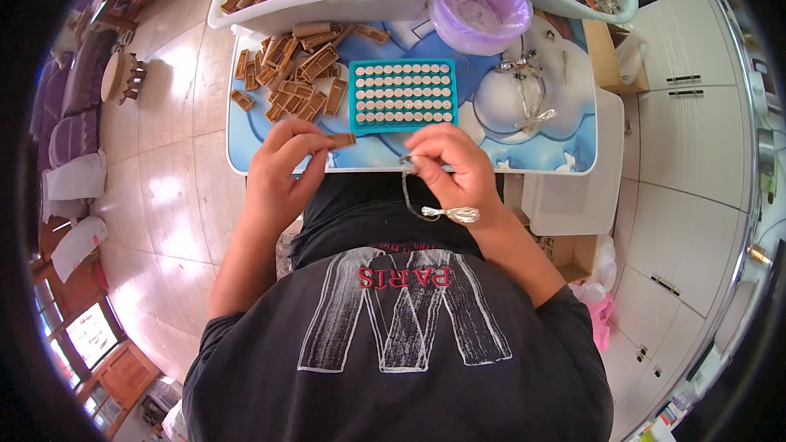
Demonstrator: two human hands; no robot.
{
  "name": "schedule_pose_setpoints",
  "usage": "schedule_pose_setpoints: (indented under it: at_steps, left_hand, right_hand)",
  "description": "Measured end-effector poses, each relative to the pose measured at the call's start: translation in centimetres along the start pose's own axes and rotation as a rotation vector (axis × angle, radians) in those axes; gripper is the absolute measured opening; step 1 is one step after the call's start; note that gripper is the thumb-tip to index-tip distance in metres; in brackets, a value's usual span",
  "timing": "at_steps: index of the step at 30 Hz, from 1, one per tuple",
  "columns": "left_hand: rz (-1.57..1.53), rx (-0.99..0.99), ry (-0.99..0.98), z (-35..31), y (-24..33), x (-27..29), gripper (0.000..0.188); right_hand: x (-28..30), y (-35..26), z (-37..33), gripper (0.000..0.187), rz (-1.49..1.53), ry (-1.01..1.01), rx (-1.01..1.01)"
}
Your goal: The person assembles small brown plastic components by hand, inserting metal pins and white circular pieces into the slots. They handle the parts one at a time, occasionally picking up new components from a white bin and placing finished assemblies into a cardboard box.
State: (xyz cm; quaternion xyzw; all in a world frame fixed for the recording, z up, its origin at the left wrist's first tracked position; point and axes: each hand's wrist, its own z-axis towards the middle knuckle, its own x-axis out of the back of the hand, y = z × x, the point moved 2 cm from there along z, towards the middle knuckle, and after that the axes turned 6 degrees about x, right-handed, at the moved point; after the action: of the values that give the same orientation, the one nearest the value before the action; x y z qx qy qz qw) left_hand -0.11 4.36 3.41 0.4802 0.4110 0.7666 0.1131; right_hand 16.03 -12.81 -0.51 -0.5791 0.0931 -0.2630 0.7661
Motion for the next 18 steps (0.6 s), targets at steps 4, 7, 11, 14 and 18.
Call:
schedule_pose_setpoints:
  at_steps: [4, 7, 11, 14, 18]
  left_hand:
    - [-0.296, 0.113, -0.220, -0.5, 1.0, -0.6, 0.023]
    - [-0.688, 0.373, -0.197, -1.1, 0.2, -2.7, 0.021]
    - [-1.144, 0.600, -0.133, -1.1, -0.4, -4.9, 0.020]
    - [-1.285, 0.603, -0.185, -1.0, -1.1, -6.2, 0.022]
    - [-1.385, 0.640, -0.218, -0.8, -0.7, -6.8, 0.021]
  right_hand:
    - [-2.1, -1.9, 1.1, 0.005, 0.009, -0.140, 0.051]
    - [-2.8, -1.3, 0.5, 0.005, 0.062, -0.175, -0.006]
    - [-2.6, -0.8, 0.0, 0.004, 0.146, -0.063, -0.074]
    - [-2.8, -0.2, -0.1, 0.004, 0.304, 0.007, -0.153]
    - [-2.7, -0.7, 0.3, 0.006, 0.332, 0.007, -0.158]
